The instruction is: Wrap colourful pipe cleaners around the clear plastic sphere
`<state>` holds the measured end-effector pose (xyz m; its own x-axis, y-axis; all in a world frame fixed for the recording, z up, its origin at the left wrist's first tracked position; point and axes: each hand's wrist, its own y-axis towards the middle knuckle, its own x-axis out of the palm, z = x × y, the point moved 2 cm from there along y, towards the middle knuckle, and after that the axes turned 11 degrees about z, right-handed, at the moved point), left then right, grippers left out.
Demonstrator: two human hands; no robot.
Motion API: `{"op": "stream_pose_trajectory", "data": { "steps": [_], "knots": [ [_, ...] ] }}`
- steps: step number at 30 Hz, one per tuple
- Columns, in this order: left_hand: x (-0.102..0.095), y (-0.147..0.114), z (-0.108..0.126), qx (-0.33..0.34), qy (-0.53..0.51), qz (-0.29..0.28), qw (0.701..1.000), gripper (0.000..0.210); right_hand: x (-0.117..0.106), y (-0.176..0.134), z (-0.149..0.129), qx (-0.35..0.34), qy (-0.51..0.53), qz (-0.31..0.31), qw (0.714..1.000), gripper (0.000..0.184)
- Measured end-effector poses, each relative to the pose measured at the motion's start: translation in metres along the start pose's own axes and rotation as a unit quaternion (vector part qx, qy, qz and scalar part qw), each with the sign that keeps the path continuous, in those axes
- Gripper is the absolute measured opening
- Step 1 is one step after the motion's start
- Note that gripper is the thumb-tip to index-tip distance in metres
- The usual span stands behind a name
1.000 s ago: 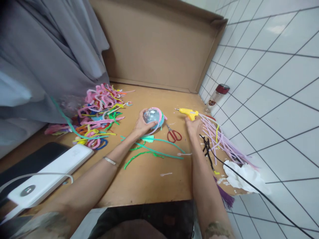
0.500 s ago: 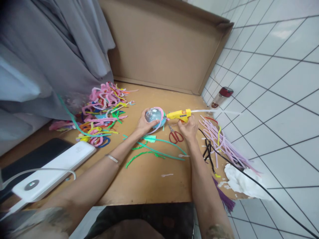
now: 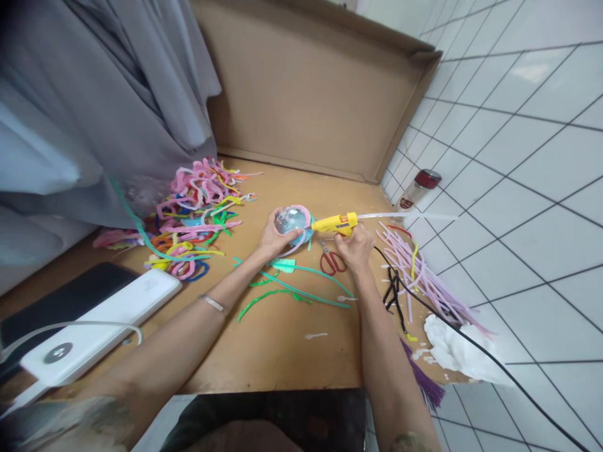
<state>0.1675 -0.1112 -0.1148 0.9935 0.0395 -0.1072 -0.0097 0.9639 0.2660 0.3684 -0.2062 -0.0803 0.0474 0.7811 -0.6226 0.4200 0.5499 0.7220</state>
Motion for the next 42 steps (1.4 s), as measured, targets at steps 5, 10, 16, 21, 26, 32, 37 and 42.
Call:
{"op": "stream_pose_trajectory", "data": {
  "steps": [5,10,16,21,26,32,37,42],
  "knots": [
    [0.0,0.0003,0.0018,-0.007,0.008,-0.002,1.0,0.08,0.0001,-0.0002,0.0002,-0.002,-0.008,-0.002,1.0,0.017],
    [0.0004,0.0007,0.0001,0.001,0.001,-0.001,1.0,0.078,-0.0006,-0.0016,-0.0011,-0.019,-0.009,0.003,1.0,0.017],
    [-0.0001,0.0006,-0.0015,0.007,-0.005,-0.002,1.0,0.079,-0.0005,-0.0019,-0.0012,-0.026,-0.013,-0.001,1.0,0.017],
    [0.0006,0.002,-0.0043,0.0,-0.007,0.003,1.0,0.081,-0.0027,-0.0021,-0.0036,-0.028,-0.009,0.002,1.0,0.015],
    [-0.0005,0.0015,-0.0019,-0.008,0.004,0.0,1.0,0.082,-0.003,-0.0022,-0.0032,-0.016,-0.009,-0.002,1.0,0.017],
    [-0.0022,0.0004,0.002,0.0,0.003,-0.002,1.0,0.079,-0.002,-0.0016,-0.0009,0.003,0.001,0.002,1.0,0.021],
    [-0.0019,0.0012,-0.0005,-0.002,-0.001,-0.001,1.0,0.079,-0.0003,-0.0023,-0.0014,0.0,-0.014,-0.005,1.0,0.02],
    [-0.0022,0.001,0.0006,-0.006,0.0,-0.001,1.0,0.08,0.0019,-0.003,-0.0002,0.001,-0.021,-0.006,1.0,0.02]
  ]
}}
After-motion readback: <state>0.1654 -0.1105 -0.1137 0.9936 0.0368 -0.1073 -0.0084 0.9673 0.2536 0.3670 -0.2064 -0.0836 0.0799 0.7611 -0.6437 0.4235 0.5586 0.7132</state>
